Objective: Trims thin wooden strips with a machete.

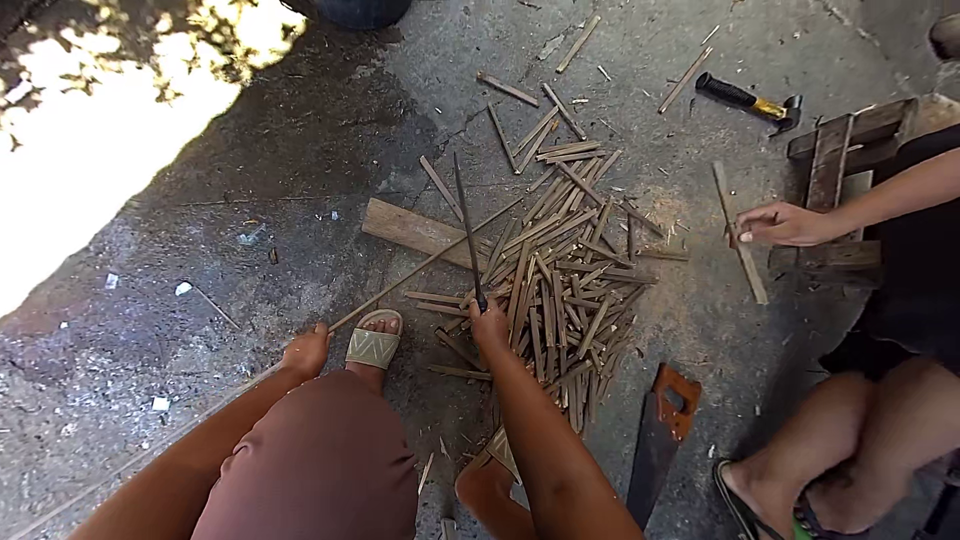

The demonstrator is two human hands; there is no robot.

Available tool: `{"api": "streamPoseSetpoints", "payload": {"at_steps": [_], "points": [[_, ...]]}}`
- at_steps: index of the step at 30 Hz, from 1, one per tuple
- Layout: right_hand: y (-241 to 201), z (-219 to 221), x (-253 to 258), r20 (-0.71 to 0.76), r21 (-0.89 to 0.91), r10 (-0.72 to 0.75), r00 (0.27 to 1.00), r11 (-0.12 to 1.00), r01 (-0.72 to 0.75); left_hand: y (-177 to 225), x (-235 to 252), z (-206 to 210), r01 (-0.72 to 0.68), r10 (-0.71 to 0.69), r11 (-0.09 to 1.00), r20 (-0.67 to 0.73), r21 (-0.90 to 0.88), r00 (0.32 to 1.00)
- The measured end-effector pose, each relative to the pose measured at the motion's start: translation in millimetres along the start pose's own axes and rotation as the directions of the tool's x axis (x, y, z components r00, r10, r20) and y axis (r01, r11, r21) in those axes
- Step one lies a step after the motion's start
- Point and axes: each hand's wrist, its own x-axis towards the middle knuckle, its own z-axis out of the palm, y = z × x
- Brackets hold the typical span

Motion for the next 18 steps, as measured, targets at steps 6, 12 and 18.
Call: {"api": "streamPoseSetpoints", "payload": {"at_steps": [6,12,18], "points": [[-29,-13,-14,-0.285,0.186,-0.209,0.935,0.945,0.268,1,0,7,0.001,-0.001,1.0,0.023,-0.031,1.0],[-15,4,6,-0.214,0.068,-0.193,0.958,0.975,0.212,-1,1,17,-0.007,0.009,0.998,0.043,-0.062,0.999],[-22,13,12,-0.029,0.085,-0.004,1.0,0.996,0.006,-2,0,10,-0.002,0.006,0.996,0.039,-0.09,0.999]]}}
